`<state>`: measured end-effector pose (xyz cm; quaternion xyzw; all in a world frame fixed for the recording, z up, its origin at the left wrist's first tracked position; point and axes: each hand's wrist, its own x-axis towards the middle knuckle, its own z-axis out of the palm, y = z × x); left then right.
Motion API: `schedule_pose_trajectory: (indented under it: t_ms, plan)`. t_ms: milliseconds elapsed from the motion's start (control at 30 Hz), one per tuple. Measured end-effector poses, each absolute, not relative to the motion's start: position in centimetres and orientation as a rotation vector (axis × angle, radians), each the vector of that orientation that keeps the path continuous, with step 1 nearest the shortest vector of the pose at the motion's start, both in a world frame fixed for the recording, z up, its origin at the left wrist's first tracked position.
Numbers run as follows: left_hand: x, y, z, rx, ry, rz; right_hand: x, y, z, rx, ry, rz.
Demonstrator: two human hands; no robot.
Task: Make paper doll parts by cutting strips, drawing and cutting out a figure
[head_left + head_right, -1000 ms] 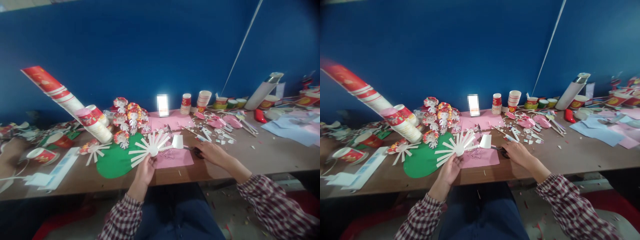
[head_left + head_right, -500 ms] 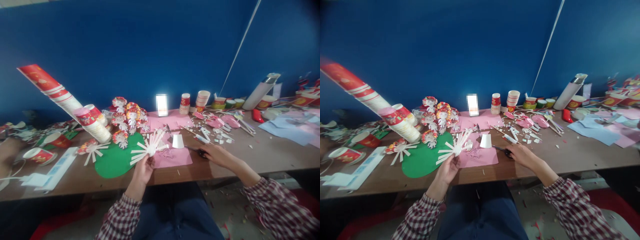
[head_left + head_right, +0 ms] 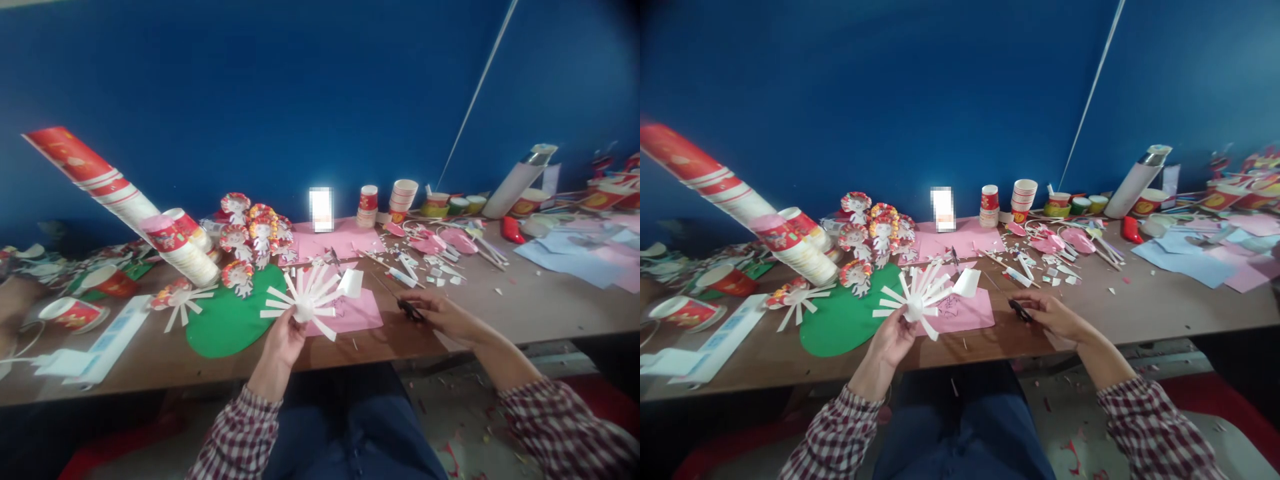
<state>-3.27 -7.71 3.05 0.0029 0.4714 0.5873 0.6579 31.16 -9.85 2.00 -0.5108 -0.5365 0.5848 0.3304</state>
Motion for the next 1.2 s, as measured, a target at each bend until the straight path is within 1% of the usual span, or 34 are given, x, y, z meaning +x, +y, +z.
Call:
schedule_pose_trajectory:
  t_ms: [133,200,300,533,700,833,1033,1200]
  plan:
    - [-2.8,-7.9,3.4,0.043,1.062,1.327,29.6,-10.7,1.1,-1.084,-0.955,1.752]
    - [-2.7,-7.9,3.4,0.048,1.064,1.341,28.5,-11.0,0.7,-0.991,-0.845,1.833]
    - [-2.7,-7.9,3.3,0.038,1.063,1.372,26.9,-11.3,0.4,-0.918,-0.836,1.857]
    - [-2.6,-7.8,4.4,-0.037,1.033,1.391,24.4,-12.0,0.5,-0.887,-0.856,1.837]
    - [-2.2,-7.8,5.3,-0.055,0.968,1.408,22.5,-13.3,0.8,-0.980,-0.857,1.800]
    - [-1.6,-7.6,5.6,-0.064,0.942,1.429,20.6,-14.5,0.4,-0.925,-0.817,1.776]
    - [0.1,-8.0,6.2,-0.031,0.905,1.407,17.1,-14.2,0.8,-0.798,-0.592,1.686]
    - [2.1,-9.1,6.4,0.023,0.908,1.389,14.1,-12.1,2.3,-0.816,-0.377,1.536]
